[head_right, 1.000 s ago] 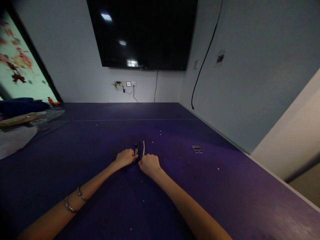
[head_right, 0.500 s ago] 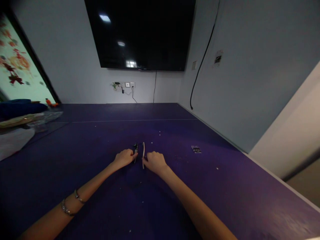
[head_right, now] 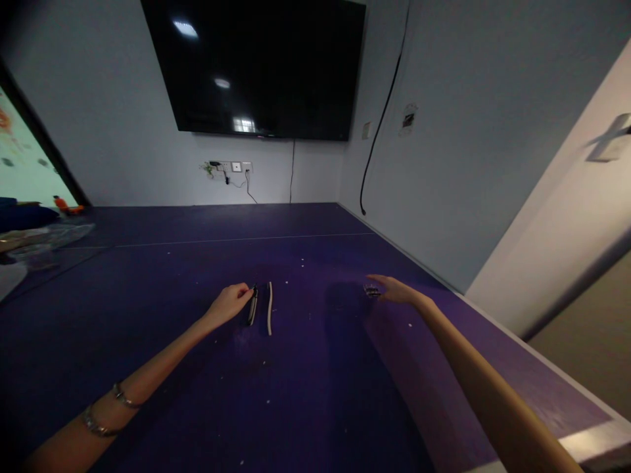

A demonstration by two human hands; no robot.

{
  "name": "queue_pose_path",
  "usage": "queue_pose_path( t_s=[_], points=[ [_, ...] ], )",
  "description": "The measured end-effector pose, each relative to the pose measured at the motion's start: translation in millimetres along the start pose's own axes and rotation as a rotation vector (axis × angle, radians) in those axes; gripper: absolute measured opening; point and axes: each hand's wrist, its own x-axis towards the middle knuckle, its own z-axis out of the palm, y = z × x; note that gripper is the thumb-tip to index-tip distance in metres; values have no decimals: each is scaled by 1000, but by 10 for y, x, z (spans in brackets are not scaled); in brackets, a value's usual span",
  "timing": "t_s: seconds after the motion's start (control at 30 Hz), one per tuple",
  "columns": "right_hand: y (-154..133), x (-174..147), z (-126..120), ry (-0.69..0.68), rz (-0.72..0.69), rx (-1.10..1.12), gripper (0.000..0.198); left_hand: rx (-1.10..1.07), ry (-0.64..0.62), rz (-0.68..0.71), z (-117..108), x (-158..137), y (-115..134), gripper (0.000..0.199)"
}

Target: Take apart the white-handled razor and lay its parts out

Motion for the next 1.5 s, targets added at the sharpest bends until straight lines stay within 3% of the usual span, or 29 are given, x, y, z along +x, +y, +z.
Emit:
queue_pose_path(
  t_s=[0.3, 0.57, 0.7, 0.83, 1.0, 1.1, 1.27, 1.5],
  points=[
    [210, 59, 5, -91, 29, 93, 69, -64, 21, 63, 22, -1, -34, 27],
    [233, 85, 41, -30, 31, 113, 60, -148, 10, 87, 9, -3, -19, 24],
    [-66, 161, 103, 19, -54, 91, 57, -169, 13, 162, 12, -7, 73, 22],
    [-607, 252, 227, 29, -162, 83, 54, -95, 17, 335, 39, 0, 282, 18],
    [-1323, 281, 443, -19, -320, 82, 53, 84, -29, 484, 99, -29, 528, 35],
    [-1611, 271, 556, -40, -398, 66, 57, 161, -30, 523, 127, -71, 579, 48],
    [-1842, 261, 655, -74, -433, 85, 58, 212, -58, 533, 186, -105, 551, 59],
    [-1947, 266, 703, -81, -459, 75, 60, 189, -90, 525, 273, -80, 504, 49]
  ],
)
